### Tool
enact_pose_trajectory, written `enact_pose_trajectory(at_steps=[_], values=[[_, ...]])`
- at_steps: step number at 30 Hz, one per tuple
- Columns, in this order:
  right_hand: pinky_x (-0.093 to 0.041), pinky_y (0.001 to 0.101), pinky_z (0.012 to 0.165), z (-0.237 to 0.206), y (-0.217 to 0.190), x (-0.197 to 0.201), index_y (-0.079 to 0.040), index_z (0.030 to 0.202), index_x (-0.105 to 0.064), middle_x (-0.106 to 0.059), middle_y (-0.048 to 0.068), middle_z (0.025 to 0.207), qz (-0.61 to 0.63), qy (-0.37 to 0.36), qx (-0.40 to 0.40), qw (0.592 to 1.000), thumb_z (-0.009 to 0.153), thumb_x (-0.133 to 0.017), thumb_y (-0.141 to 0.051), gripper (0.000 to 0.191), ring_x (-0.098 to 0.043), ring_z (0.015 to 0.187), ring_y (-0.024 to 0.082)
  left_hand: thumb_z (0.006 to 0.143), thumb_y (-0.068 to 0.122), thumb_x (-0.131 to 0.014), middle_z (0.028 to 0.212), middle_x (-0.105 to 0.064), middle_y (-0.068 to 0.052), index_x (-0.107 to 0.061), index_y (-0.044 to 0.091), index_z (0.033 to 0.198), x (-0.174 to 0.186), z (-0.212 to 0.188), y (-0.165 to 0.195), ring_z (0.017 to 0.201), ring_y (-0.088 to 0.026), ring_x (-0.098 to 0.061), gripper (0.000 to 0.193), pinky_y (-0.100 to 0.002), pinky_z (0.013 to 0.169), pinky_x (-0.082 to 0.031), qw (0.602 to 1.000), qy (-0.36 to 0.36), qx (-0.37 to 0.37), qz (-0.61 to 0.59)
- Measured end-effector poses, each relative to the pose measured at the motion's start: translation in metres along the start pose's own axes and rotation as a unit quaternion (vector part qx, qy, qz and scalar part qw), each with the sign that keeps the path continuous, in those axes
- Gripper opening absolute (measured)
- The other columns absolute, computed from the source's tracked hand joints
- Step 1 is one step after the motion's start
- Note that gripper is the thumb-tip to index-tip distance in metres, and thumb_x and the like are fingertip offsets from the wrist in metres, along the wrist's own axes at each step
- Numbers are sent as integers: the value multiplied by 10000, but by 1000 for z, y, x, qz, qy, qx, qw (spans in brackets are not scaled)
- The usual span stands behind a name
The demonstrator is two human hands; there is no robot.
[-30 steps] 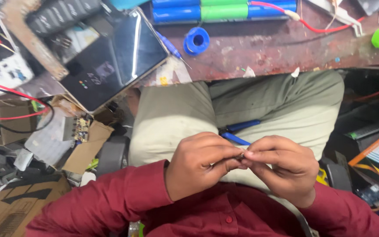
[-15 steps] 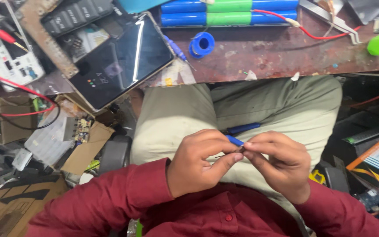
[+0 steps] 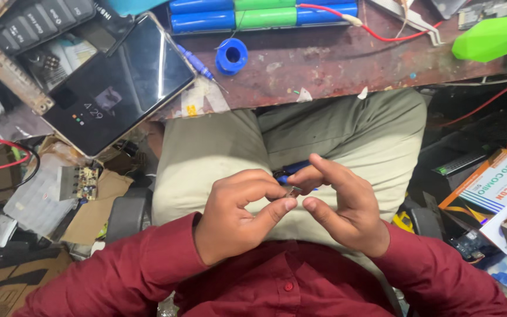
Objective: The person sits in a chair and works on a small multi-colored wire harness on their lap. They strip insulation from the wire ends by hand and with a file-like blade, twist the strands, wrap the joint with tape, and attach the wires to a small connector component.
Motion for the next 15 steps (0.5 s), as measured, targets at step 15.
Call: enact_pose_trajectory(at_steps=[15], values=[[-554,301,851,48,-41,17,-26,1079,-726,-738,99,1008,-202,63,64,975,796,-814,-24,297,-723,917,194,868,141,-786,743,-688,-88,-772,47,892,3,15,-13,615,-235,-645,98,-354,516,-490,996,7,31,87]])
Point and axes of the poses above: each hand's wrist, its own z-axis towards the middle knuckle, its own x-axis out of the back of the hand, y = z × x, the point moved 8 cm from there along z, towards the middle knuckle
